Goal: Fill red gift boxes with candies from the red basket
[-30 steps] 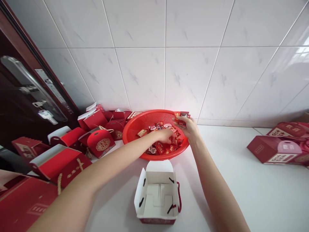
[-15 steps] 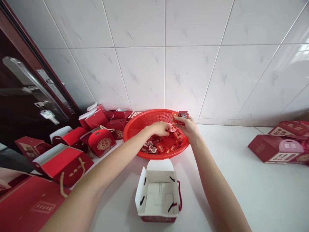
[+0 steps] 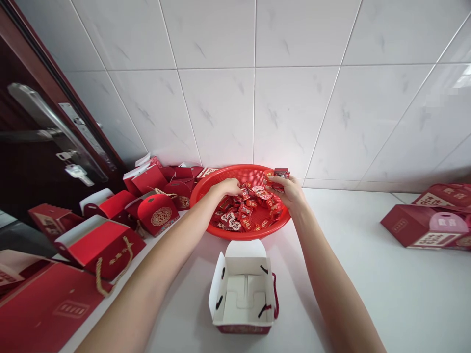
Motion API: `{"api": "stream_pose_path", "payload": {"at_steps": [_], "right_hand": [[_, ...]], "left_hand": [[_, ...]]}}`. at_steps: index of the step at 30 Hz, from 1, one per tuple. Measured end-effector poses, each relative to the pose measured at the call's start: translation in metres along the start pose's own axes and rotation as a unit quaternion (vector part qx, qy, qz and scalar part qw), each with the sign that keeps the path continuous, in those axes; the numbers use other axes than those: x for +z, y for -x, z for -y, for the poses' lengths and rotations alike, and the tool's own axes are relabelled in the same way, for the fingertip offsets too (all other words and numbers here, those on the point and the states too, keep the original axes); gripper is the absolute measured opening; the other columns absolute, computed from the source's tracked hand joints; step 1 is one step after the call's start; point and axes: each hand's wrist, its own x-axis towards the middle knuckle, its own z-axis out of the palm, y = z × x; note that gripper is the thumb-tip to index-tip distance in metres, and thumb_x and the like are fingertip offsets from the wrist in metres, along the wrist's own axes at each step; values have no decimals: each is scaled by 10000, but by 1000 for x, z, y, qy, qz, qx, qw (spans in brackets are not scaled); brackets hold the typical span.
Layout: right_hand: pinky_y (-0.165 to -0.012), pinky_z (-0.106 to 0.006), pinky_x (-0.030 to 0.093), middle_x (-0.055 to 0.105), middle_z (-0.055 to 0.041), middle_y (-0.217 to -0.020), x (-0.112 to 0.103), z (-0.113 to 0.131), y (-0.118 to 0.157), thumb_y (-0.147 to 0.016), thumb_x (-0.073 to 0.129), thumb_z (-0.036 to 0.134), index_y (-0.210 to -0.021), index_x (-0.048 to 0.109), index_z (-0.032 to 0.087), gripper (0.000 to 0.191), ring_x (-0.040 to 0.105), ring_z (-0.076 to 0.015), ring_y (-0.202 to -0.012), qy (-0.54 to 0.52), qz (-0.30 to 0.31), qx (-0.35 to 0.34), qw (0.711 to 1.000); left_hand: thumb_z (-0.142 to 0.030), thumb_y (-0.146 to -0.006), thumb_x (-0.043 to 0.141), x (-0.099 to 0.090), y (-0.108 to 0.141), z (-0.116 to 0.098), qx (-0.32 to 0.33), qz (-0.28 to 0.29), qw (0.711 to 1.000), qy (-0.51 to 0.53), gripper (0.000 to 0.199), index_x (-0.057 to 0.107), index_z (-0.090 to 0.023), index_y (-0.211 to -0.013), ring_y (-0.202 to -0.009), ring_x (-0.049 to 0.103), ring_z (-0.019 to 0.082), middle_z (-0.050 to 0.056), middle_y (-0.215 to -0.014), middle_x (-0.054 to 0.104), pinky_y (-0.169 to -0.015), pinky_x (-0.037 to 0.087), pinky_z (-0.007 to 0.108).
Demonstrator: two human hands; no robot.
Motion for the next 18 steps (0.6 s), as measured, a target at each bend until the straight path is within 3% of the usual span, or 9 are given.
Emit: {"api": "stream_pose_path", "payload": {"at_steps": [6,11,15,18], "right_hand": [[-652,-274,645,725,-25,-729,0,0,2,-610,816,68,-677,649,182,213,715,-175,-715,2,4,-2,1000],[-658,-287,649,736,-30,-744,0,0,2,-609,828,72,-689,647,184,227,710,-175,-711,5,4,1,1000],[-610,-254,634,722,-16,-711,1,1,3,-615,806,64,-694,649,176,208,694,-155,-676,8,1,1,1000],[-603,-250,632,719,-19,-708,2,1,4,-630,783,48,-683,643,167,191,687,-148,-657,9,-5,3,1000]], "left_hand": [[-266,-545,845,5,10,-15,50,13,993,110,287,751,-209,-810,-662,631,206,-2,-660,697,-619,450,291],[-254,-590,851,4,16,-25,78,12,982,170,346,733,-184,-908,-720,642,190,-9,-707,695,-723,495,307],[-338,-660,840,4,14,-28,60,-7,981,185,360,707,-190,-960,-826,664,184,11,-865,724,-806,519,309],[-423,-693,820,4,13,-28,18,-5,987,162,359,703,-201,-950,-881,672,196,30,-956,744,-759,517,284]]}}
